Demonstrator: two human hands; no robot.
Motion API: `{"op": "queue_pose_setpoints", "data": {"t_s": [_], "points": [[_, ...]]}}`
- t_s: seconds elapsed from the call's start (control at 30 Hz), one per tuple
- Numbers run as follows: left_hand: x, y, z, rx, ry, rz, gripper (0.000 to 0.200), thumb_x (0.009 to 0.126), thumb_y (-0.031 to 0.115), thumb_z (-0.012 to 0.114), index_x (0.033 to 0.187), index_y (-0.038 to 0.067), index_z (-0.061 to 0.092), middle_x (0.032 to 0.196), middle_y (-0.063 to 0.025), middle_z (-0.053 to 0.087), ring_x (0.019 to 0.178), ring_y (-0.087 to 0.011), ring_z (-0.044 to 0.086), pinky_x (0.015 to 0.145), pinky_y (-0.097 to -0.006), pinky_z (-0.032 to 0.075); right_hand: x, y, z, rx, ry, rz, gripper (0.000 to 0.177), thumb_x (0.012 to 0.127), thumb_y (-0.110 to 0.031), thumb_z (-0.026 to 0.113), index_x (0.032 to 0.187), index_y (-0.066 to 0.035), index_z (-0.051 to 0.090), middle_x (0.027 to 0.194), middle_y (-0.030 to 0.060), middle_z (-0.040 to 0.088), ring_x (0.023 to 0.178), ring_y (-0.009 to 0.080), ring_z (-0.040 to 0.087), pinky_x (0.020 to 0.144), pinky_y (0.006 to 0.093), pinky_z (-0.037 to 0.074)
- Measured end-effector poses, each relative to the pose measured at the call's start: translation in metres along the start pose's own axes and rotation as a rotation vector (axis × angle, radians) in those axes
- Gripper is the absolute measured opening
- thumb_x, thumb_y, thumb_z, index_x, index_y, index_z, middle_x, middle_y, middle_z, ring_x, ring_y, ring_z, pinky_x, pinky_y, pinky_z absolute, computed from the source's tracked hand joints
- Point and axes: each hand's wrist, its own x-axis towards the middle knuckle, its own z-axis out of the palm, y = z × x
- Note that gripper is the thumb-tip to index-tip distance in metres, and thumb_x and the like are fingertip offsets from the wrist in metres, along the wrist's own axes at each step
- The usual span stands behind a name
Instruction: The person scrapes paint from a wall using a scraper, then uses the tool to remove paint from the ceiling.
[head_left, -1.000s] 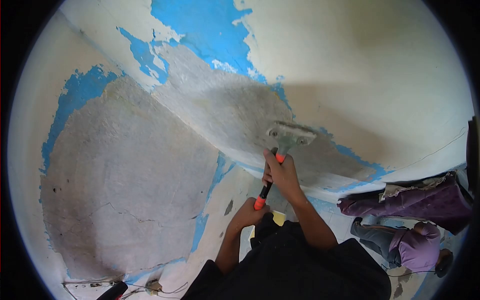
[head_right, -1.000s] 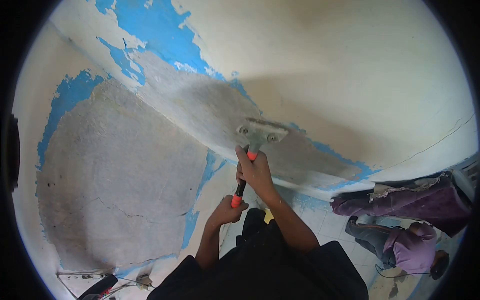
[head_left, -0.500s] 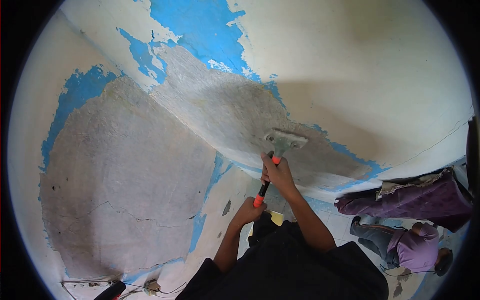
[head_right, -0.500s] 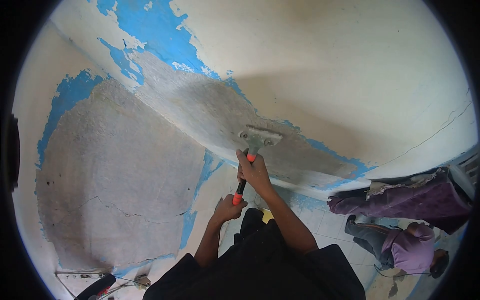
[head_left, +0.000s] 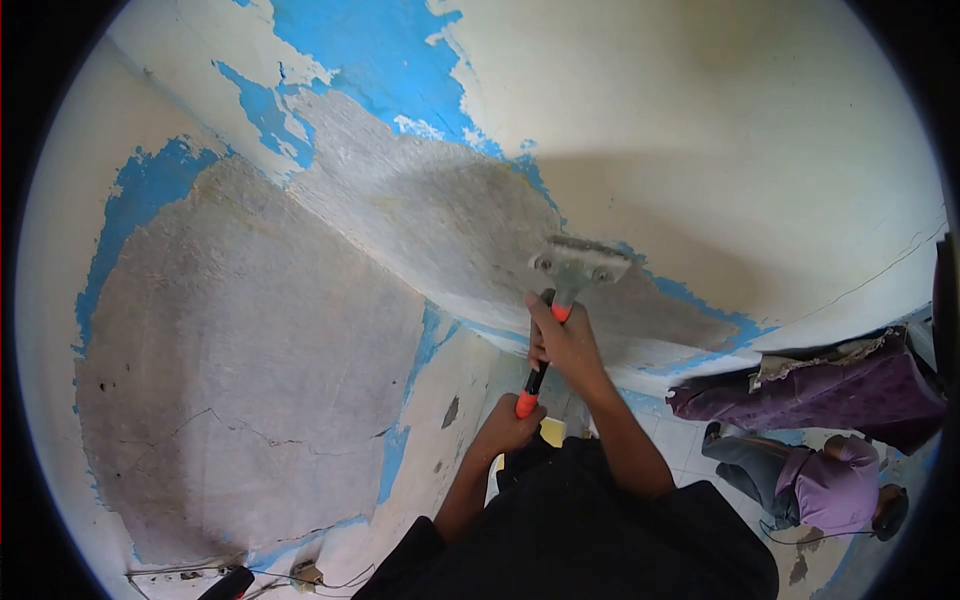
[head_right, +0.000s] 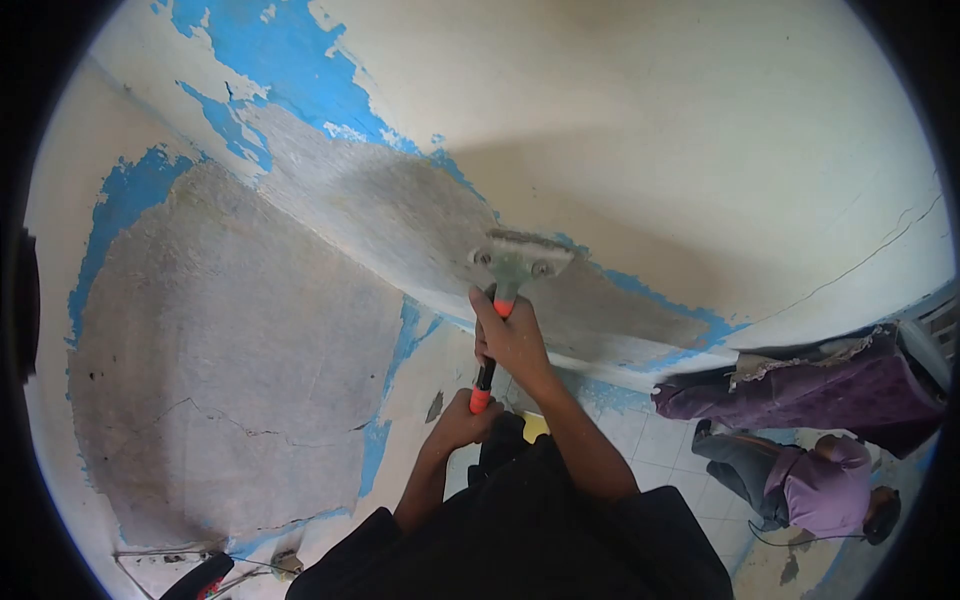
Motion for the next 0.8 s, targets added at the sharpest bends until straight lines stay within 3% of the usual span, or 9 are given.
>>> {"op": "queue_pose_setpoints", "data": {"t_s": [0.17, 0.4, 0.53, 0.7, 0.8], "points": [[0.004, -0.02, 0.005, -0.051, -0.001, -0.01, 0.032, 0.084, 0.024, 0.062, 0.065, 0.0, 0.055, 0.052, -0.0049, 0.053, 0.043, -0.0144, 0.051, 0.044, -0.0318, 0.038, 0.009, 0.036, -0.009, 0.001, -0.008, 0.044, 0.038, 0.096, -0.029, 0.058, 0.069, -0.008, 0.042, 0.053, -0.0014, 0.038, 0.041, 0.0084, 0.039, 0.041, 0.0285, 0.039], [-0.003, 0.003, 0.011, -0.076, -0.037, -0.008, 0.03, 0.085, 0.023, 0.062, 0.064, 0.003, 0.054, 0.051, -0.0038, 0.052, 0.043, -0.0133, 0.051, 0.044, -0.0292, 0.04, 0.002, 0.002, -0.006, -0.026, -0.011, 0.005, 0.037, 0.096, -0.028, 0.059, 0.069, -0.008, 0.042, 0.054, -0.0007, 0.04, 0.042, 0.009, 0.041, 0.04, 0.0281, 0.039], [0.009, -0.014, 0.023, -0.171, -0.05, -0.027, 0.026, 0.085, 0.02, 0.061, 0.067, 0.003, 0.053, 0.051, -0.0027, 0.05, 0.041, -0.0124, 0.047, 0.041, -0.0303, 0.034, 0.005, 0.025, -0.012, -0.066, -0.005, 0.028, 0.037, 0.096, -0.028, 0.059, 0.069, -0.008, 0.042, 0.054, -0.0005, 0.041, 0.041, 0.0092, 0.04, 0.04, 0.0283, 0.039], [0.004, -0.006, 0.027, -0.142, -0.028, -0.018, 0.027, 0.084, 0.02, 0.062, 0.066, 0.004, 0.051, 0.051, -0.0021, 0.048, 0.041, -0.0127, 0.046, 0.041, -0.0301, 0.034, 0.001, -0.004, -0.011, -0.055, -0.033, 0.039, 0.037, 0.096, -0.027, 0.058, 0.069, -0.008, 0.043, 0.053, -0.0004, 0.041, 0.041, 0.009, 0.04, 0.04, 0.028, 0.038], [0.01, -0.014, 0.026, -0.158, -0.034, -0.033, 0.027, 0.084, 0.02, 0.062, 0.065, 0.004, 0.051, 0.051, -0.0017, 0.047, 0.041, -0.0125, 0.046, 0.041, -0.03, 0.034, 0.003, 0.012, -0.014, -0.065, -0.017, -0.002, 0.037, 0.096, -0.028, 0.058, 0.068, -0.007, 0.044, 0.052, -0.0003, 0.041, 0.041, 0.0091, 0.041, 0.039, 0.0279, 0.038]]}}
